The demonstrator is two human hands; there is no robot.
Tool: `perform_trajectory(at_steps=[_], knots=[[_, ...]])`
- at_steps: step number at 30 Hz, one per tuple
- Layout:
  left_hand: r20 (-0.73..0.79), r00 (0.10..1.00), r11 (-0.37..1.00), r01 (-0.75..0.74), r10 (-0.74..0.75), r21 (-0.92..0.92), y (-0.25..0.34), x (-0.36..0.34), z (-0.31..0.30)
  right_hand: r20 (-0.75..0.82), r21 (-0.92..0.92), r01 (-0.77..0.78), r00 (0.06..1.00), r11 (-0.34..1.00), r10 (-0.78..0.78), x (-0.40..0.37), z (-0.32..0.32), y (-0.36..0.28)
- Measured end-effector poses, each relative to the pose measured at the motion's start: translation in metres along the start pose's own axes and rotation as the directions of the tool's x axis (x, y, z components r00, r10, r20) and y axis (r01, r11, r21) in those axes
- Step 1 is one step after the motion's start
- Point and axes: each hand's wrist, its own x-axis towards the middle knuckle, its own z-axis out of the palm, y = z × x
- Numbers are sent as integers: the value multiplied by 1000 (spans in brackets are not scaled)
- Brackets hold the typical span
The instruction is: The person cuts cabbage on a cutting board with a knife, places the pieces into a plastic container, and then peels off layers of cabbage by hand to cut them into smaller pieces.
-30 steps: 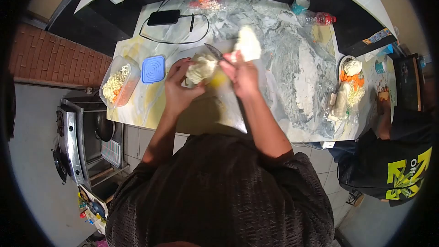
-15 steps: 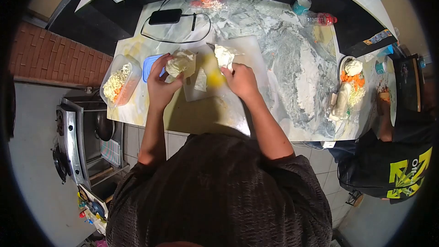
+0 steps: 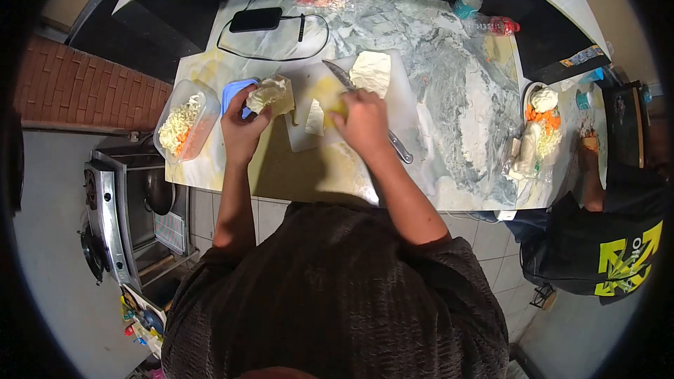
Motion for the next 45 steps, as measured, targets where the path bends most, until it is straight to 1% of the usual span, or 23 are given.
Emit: perform_trajectory(at_steps=[1,2,5,9,11,12,14,16,18,19,22,27,29,30,31,33,35,36,37,39,41,43,45], knots=[[2,1000,1000,-1,1,-1,1,1,-1,117,101,30,992,994,-42,0,8,-2],[0,1000,1000,12,-12,2,2,0,-2,127,111,33,991,993,-47,-2,20,-3],[15,999,999,46,-46,-4,8,0,-6,70,39,24,997,999,-27,-4,25,-20],[72,994,997,78,-78,11,10,0,-17,31,28,62,998,998,-63,0,24,-33],[81,994,997,78,-78,-3,13,0,-21,103,244,9,994,970,-35,5,24,-39],[88,993,997,79,-77,-18,15,2,-23,102,243,13,994,970,-38,8,25,-44],[57,997,997,61,-59,-46,17,3,-32,73,394,28,995,919,-61,12,30,-56],[19,999,997,42,-40,-68,20,6,-47,108,393,11,992,919,-58,16,37,-66],[-61,993,991,-91,97,99,26,11,-69,142,392,-4,988,920,-57,20,44,-76],[-71,993,991,-91,99,101,31,14,-81,150,384,0,987,924,-62,22,47,-81],[-149,934,855,-224,326,468,36,25,-123,192,377,19,977,926,-98,25,60,-92],[-213,927,778,-118,310,617,36,38,-172,252,350,54,956,935,-149,29,77,-111],[-152,948,682,-84,280,727,29,44,-183,259,320,55,955,946,-143,29,80,-114],[-105,948,647,-123,302,752,27,47,-186,256,314,52,957,948,-138,30,79,-114],[-95,949,652,-132,301,747,26,50,-186,231,289,50,965,956,-121,29,77,-113],[-101,987,711,-18,126,703,24,51,-183,204,252,29,976,967,-82,24,72,-104],[-61,989,713,-52,132,699,11,54,-182,232,150,-265,946,953,226,20,65,-88],[-40,989,711,-74,142,700,8,56,-182,259,-2,-307,919,952,297,21,51,-85],[-23,990,713,-85,141,696,7,58,-182,251,-6,-321,916,947,312,18,47,-76],[-2,973,684,-160,229,712,9,62,-179,268,-30,-383,887,923,377,13,39,-58],[0,966,645,-174,260,744,18,65,-173,273,13,-389,888,921,371,6,36,-49],[-59,973,696,-117,223,708,30,66,-160,182,-60,-389,901,919,393,0,34,-43],[-61,962,700,-148,265,699,32,64,-144,136,-62,-421,894,905,426,-5,30,-36]])
